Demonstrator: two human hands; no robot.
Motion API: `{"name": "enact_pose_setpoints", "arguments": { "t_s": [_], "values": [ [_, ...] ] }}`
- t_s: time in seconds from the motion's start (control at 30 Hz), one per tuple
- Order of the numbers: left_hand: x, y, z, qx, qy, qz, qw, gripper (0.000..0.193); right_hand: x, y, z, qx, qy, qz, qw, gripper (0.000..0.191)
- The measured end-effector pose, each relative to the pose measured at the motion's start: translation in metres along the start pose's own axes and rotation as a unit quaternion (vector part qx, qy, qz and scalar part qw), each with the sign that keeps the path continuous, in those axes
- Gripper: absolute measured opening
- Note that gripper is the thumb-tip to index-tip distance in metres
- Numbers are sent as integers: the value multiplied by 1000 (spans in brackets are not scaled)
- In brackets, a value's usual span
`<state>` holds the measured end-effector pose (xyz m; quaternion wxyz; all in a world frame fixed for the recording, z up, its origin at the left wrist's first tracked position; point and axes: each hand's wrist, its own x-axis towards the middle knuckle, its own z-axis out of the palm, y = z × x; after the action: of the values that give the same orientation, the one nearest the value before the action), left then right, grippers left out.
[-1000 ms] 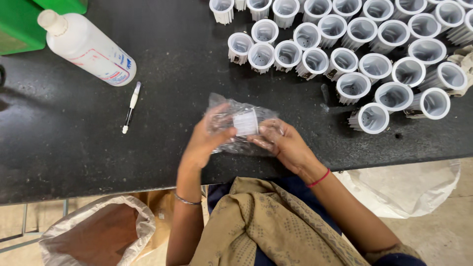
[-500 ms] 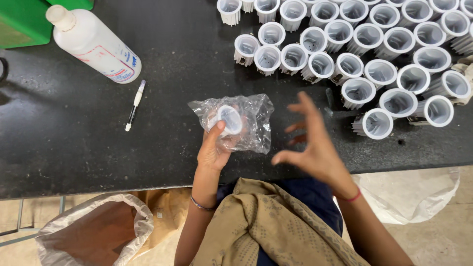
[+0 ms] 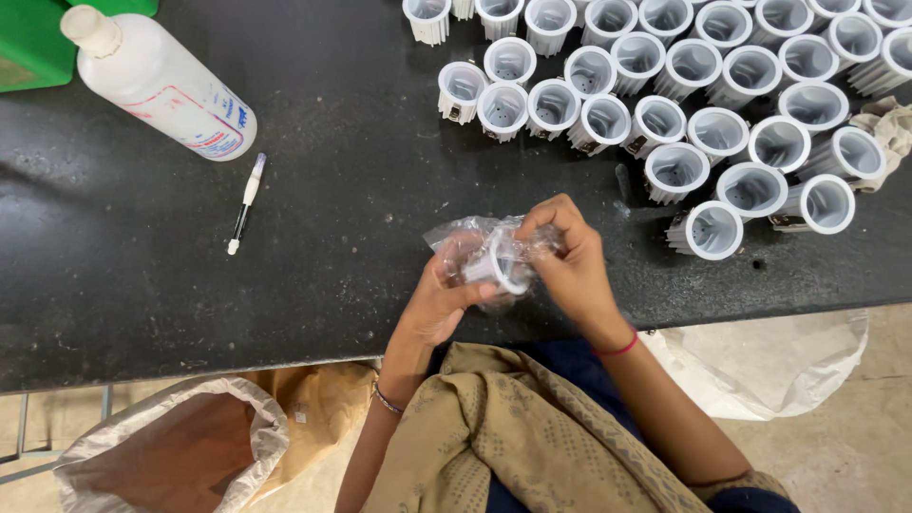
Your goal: The person sits at a work table and packs small white plastic components into clear plastic bags one at a time, pressing each item into a bag and setting the bagged item with the pile of finished pieces. The person repeats this packing cycle continuously across the episode.
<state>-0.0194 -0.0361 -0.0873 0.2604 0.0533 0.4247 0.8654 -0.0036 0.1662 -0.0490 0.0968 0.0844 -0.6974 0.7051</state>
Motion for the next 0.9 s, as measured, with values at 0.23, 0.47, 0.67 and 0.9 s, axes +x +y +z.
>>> {"name": "enact_pose_setpoints", "arguments": {
  "t_s": [0.23, 0.47, 0.67, 0.9],
  "values": [
    [3, -2, 5, -54, 28, 52, 997, 63, -20, -37, 12, -196, -81, -76, 974, 41],
    [4, -17, 15, -73, 18, 84, 994, 60, -25, -36, 10, -374, -58, -150, 913, 45],
    [10, -27, 45, -40, -30, 50, 997, 61, -30, -31, -27, -348, -74, -111, 928, 32],
    [27, -7, 79, 145, -106, 67, 982, 75, -40, -47, -113, -464, 91, -146, 869, 39]
  ]
}}
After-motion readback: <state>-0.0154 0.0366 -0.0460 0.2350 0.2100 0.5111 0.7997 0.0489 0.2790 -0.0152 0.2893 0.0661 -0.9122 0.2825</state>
